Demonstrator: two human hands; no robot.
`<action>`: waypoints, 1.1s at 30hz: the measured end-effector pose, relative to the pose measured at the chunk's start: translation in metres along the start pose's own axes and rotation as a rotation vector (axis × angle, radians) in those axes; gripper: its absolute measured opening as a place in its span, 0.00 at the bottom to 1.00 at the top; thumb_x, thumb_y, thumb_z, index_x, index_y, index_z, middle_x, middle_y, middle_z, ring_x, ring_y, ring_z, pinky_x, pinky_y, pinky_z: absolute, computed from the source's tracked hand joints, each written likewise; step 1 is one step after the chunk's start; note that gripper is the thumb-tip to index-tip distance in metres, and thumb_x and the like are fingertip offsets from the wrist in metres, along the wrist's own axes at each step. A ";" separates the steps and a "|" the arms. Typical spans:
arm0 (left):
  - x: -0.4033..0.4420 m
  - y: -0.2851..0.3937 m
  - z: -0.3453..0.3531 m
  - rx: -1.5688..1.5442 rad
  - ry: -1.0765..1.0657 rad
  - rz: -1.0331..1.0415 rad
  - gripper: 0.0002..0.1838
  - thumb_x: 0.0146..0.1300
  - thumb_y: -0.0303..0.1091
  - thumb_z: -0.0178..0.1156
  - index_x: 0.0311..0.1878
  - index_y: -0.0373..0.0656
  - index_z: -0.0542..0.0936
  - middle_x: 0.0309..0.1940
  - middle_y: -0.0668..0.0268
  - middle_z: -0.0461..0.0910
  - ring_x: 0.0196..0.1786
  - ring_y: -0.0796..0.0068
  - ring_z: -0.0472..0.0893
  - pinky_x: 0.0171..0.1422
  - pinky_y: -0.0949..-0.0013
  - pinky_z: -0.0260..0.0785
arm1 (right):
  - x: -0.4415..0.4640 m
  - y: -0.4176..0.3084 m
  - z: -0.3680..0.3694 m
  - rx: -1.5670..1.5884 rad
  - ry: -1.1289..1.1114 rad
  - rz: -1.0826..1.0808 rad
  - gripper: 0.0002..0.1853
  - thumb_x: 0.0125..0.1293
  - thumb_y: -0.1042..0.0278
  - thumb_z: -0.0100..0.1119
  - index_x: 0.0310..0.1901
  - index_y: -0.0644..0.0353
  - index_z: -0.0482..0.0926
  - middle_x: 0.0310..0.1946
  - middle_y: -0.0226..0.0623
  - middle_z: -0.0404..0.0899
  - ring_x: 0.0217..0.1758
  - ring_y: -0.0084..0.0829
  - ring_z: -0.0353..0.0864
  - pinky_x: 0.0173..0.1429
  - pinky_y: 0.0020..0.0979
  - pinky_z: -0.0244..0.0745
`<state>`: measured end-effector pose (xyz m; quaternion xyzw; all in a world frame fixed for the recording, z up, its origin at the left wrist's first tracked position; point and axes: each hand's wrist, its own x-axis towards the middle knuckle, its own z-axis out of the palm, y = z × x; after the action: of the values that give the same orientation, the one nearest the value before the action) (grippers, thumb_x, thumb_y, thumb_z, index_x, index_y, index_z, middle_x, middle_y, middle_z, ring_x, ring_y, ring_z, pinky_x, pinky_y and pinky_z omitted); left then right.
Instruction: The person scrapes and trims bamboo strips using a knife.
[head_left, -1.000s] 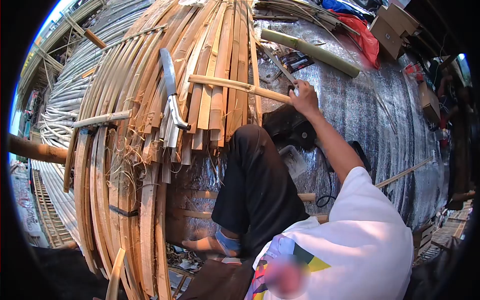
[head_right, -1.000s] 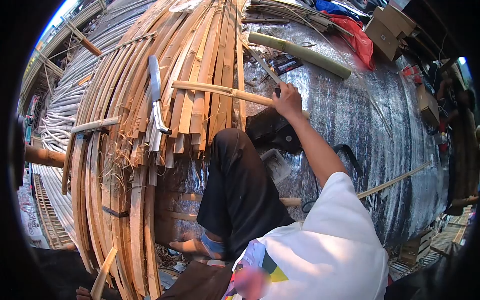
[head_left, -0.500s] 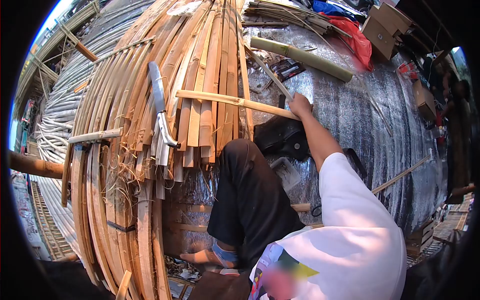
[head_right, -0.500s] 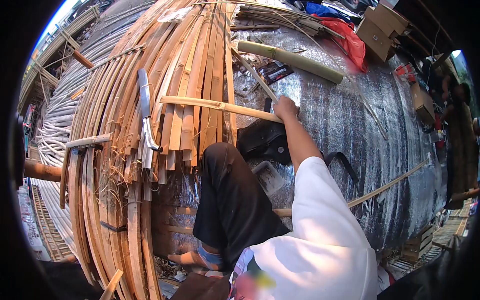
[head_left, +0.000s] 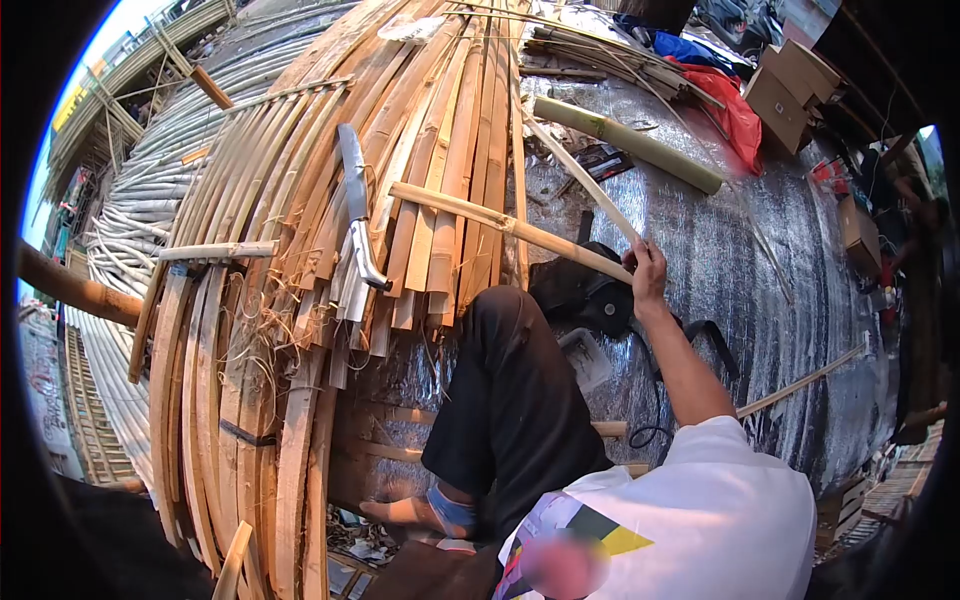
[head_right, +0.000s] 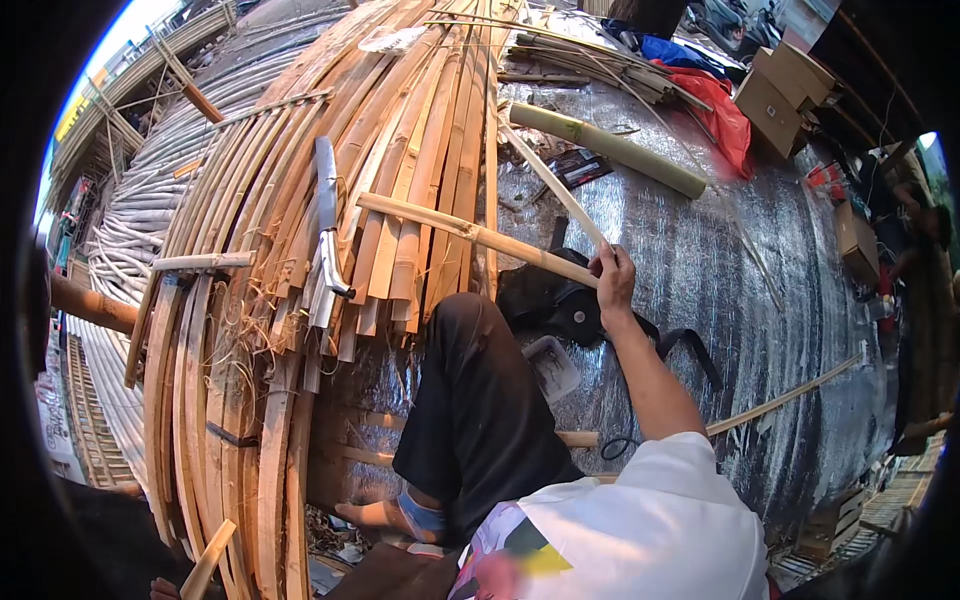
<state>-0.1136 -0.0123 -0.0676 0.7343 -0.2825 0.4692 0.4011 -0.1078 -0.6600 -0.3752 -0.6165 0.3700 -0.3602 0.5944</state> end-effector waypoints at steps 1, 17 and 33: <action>-0.001 0.001 0.000 -0.004 0.010 0.004 0.15 0.75 0.46 0.45 0.43 0.44 0.60 0.32 0.64 0.56 0.34 0.69 0.57 0.41 0.63 0.47 | -0.008 -0.007 -0.003 0.002 -0.005 -0.007 0.16 0.75 0.59 0.48 0.33 0.59 0.76 0.23 0.28 0.72 0.27 0.21 0.71 0.37 0.26 0.68; 0.042 0.006 0.017 -0.149 0.580 -0.206 0.23 0.77 0.44 0.37 0.63 0.35 0.64 0.60 0.51 0.66 0.62 0.52 0.66 0.69 0.51 0.54 | -0.074 -0.055 0.012 0.747 -0.217 0.169 0.12 0.74 0.61 0.51 0.33 0.56 0.72 0.24 0.30 0.71 0.28 0.24 0.71 0.41 0.30 0.71; 0.182 -0.097 0.138 -0.398 0.430 -0.681 0.15 0.75 0.48 0.49 0.34 0.51 0.69 0.24 0.76 0.71 0.29 0.78 0.72 0.37 0.71 0.64 | -0.144 -0.087 0.129 0.850 -0.722 0.293 0.14 0.76 0.59 0.47 0.34 0.58 0.70 0.26 0.31 0.67 0.33 0.27 0.69 0.47 0.36 0.67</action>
<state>0.1004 -0.0868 0.0348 0.5797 -0.0197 0.3888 0.7158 -0.0586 -0.4710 -0.2928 -0.3496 0.0479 -0.1581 0.9222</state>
